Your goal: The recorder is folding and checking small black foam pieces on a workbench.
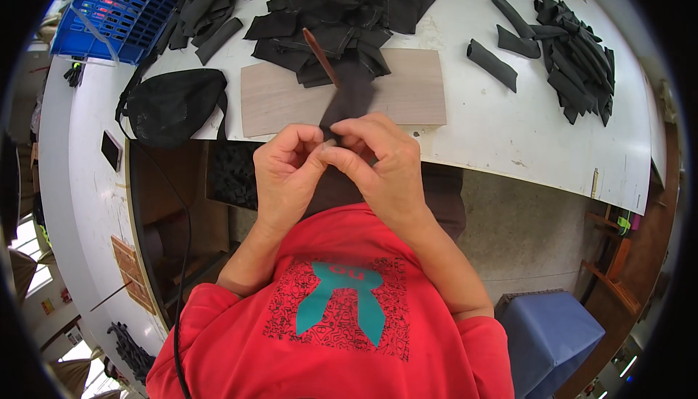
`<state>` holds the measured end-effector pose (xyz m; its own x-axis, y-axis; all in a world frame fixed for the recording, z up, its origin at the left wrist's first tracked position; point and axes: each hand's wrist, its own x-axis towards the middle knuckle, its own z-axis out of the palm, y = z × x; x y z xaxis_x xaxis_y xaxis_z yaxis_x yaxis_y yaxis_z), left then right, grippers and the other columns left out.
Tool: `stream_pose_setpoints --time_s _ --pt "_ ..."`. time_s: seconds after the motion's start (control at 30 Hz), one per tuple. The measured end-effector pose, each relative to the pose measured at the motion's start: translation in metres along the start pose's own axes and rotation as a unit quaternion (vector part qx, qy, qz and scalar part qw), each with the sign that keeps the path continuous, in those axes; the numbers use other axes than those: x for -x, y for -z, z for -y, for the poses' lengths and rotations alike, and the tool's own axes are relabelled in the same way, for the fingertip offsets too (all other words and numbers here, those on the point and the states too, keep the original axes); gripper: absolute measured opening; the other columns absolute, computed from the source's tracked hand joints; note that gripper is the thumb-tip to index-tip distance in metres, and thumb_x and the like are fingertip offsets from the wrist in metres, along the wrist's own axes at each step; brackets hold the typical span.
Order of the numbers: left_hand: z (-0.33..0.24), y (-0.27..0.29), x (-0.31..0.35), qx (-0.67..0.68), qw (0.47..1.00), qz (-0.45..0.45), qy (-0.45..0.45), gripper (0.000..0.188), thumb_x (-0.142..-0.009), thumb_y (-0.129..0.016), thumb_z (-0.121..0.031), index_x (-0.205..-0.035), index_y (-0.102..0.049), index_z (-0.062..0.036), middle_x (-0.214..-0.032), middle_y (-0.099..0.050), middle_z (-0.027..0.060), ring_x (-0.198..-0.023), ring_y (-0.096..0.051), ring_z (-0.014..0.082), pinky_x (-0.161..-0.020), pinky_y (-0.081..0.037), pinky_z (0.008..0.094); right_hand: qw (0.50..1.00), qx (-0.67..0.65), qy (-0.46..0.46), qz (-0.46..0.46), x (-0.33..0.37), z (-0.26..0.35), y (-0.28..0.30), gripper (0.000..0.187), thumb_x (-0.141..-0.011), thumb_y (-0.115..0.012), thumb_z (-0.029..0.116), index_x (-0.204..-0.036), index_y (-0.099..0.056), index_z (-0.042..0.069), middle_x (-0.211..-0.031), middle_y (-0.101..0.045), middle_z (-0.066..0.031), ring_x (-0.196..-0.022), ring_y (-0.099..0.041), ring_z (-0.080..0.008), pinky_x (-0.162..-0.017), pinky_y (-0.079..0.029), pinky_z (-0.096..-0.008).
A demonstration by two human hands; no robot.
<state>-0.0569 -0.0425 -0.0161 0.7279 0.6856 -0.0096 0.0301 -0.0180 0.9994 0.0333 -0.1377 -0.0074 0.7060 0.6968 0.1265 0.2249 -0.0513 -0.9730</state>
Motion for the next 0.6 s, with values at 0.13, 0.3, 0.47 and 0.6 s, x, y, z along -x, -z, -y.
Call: stream_pose_setpoints --time_s 0.13,0.3,0.47,0.6 --pt "0.005 -0.011 0.003 -0.165 0.973 -0.074 -0.144 0.009 -0.072 -0.057 0.002 -0.080 -0.054 0.0009 -0.065 -0.056 0.0085 -0.054 -0.053 0.0092 -0.048 -0.042 0.0213 0.983 0.143 0.113 -0.027 -0.004 -0.006 -0.005 0.014 -0.065 -0.060 -0.001 -0.078 -0.059 0.000 -0.068 -0.053 -0.0098 -0.059 -0.052 -0.0222 -0.050 -0.041 -0.0288" --pt "0.005 -0.004 -0.007 0.183 0.975 -0.056 0.109 0.022 -0.069 -0.058 0.004 -0.089 -0.051 -0.0005 -0.074 -0.060 0.0074 -0.060 -0.055 0.0078 -0.049 -0.041 0.0187 0.972 0.200 0.084 -0.094 -0.005 -0.025 -0.013 0.014 -0.061 -0.058 -0.002 -0.076 -0.058 -0.001 -0.064 -0.051 -0.0093 -0.055 -0.050 -0.0205 -0.050 -0.041 -0.0286" --pt "0.000 0.013 -0.011 0.302 0.924 0.125 0.198 0.026 -0.067 -0.055 0.006 -0.091 -0.048 -0.0002 -0.067 -0.051 0.0001 -0.048 -0.039 0.0006 -0.039 -0.025 0.0150 0.927 -0.296 -0.224 0.060 -0.004 -0.032 0.003 0.008 -0.070 -0.060 0.001 -0.078 -0.059 0.001 -0.065 -0.052 0.0005 -0.052 -0.045 -0.0068 -0.048 -0.037 -0.0189" --pt "0.019 0.005 -0.011 0.065 0.996 -0.033 0.044 0.021 -0.067 -0.050 0.009 -0.086 -0.052 0.0003 -0.066 -0.051 -0.0005 -0.051 -0.040 0.0001 -0.041 -0.028 0.0147 0.808 -0.481 -0.299 0.162 0.002 -0.037 -0.002 0.011 -0.077 -0.062 0.014 -0.080 -0.058 0.004 -0.066 -0.051 0.0025 -0.055 -0.044 -0.0052 -0.051 -0.036 -0.0173"
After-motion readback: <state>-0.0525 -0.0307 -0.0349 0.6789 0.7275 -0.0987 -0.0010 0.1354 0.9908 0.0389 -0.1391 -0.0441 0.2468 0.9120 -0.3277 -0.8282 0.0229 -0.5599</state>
